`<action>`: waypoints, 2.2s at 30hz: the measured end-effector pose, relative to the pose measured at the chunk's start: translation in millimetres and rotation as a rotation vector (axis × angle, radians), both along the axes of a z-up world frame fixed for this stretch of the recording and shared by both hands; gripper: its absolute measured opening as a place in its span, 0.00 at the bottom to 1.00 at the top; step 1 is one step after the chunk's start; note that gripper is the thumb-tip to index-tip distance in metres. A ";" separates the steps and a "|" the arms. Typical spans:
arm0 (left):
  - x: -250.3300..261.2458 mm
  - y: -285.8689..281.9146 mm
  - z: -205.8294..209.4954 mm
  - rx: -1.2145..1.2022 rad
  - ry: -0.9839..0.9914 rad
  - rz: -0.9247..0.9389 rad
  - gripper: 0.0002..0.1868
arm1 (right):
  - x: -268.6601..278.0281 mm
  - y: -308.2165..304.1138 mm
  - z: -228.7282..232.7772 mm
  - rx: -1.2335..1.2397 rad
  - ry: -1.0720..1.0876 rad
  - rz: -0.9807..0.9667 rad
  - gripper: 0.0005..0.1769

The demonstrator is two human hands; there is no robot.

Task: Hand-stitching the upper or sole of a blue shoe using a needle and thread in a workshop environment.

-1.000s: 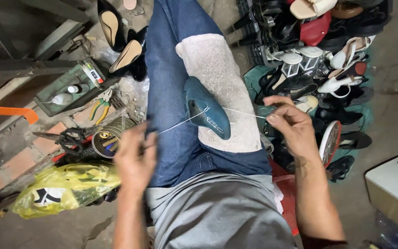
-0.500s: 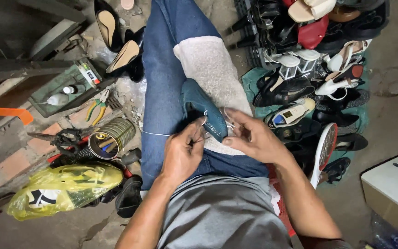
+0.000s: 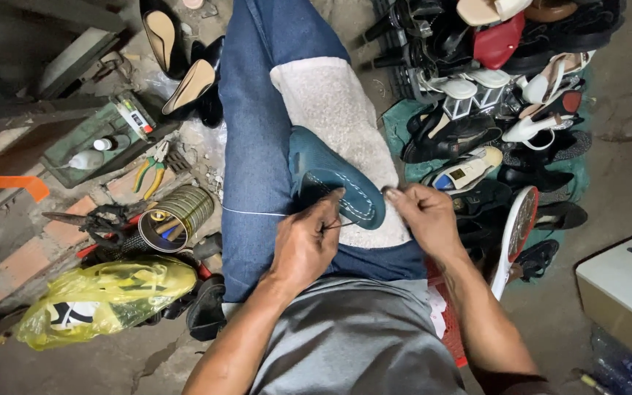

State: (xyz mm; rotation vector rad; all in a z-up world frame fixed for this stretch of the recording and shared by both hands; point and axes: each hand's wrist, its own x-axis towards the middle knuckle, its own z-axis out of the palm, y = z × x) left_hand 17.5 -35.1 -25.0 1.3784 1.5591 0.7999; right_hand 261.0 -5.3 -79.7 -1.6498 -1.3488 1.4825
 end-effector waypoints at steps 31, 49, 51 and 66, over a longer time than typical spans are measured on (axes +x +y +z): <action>-13.5 29.4 18.5 0.114 0.228 -0.109 0.18 | -40.6 39.9 36.4 0.087 0.024 -0.023 0.09; -12.7 30.5 13.9 0.083 0.227 -0.113 0.21 | -43.0 41.9 44.1 0.119 0.034 -0.009 0.10; -15.4 32.6 16.5 0.088 0.241 -0.124 0.21 | -47.0 41.4 51.1 0.176 -0.053 0.066 0.09; -76.4 79.8 55.1 0.134 0.336 -0.473 0.19 | -95.8 29.4 97.3 0.708 -0.578 0.333 0.10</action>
